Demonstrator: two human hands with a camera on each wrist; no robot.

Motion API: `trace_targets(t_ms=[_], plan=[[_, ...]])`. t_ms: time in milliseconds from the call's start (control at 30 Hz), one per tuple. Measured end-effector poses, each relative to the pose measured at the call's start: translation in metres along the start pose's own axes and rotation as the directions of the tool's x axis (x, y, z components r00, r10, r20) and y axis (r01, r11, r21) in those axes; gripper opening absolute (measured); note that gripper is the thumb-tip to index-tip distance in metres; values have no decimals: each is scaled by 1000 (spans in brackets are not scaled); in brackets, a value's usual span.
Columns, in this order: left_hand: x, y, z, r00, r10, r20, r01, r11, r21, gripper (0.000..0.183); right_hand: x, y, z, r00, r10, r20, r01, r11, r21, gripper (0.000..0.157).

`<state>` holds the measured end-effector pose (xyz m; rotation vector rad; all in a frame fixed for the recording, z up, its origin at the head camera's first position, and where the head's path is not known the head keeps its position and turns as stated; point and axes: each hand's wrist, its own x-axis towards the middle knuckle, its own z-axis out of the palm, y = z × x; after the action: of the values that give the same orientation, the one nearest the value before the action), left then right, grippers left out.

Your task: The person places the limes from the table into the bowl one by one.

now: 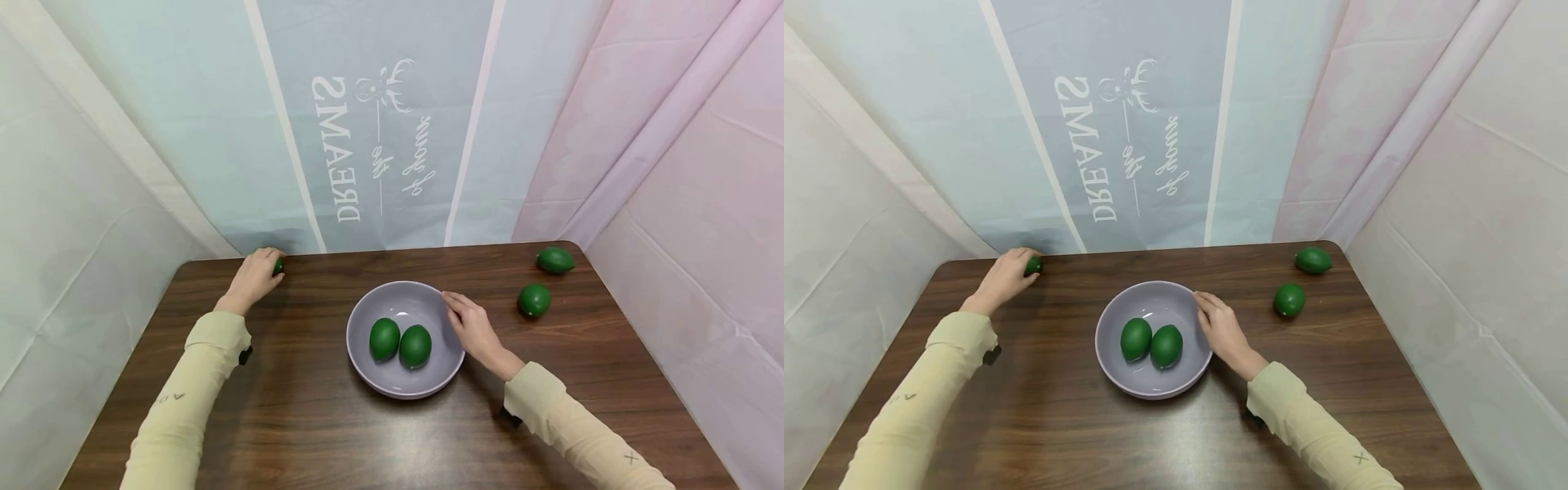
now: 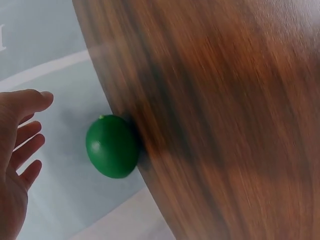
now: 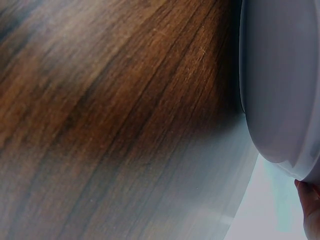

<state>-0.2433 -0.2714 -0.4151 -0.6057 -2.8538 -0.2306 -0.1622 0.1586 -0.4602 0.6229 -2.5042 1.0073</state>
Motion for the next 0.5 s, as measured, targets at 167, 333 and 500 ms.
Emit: trace_targets(t_ms=[167, 333, 500], plan=[[1, -8, 3, 999, -30, 31, 30, 1000, -1, 47, 0, 0, -2, 1000, 12, 9, -12, 1000, 0, 29], [4, -15, 7, 998, -45, 35, 45, 999, 1, 49, 0, 0, -3, 1000, 17, 12, -17, 1000, -2, 30], [4, -20, 7, 997, -52, 62, 51, 999, 15, 53, -1, -1, -2, 999, 27, 30, -27, 1000, 6, 31]])
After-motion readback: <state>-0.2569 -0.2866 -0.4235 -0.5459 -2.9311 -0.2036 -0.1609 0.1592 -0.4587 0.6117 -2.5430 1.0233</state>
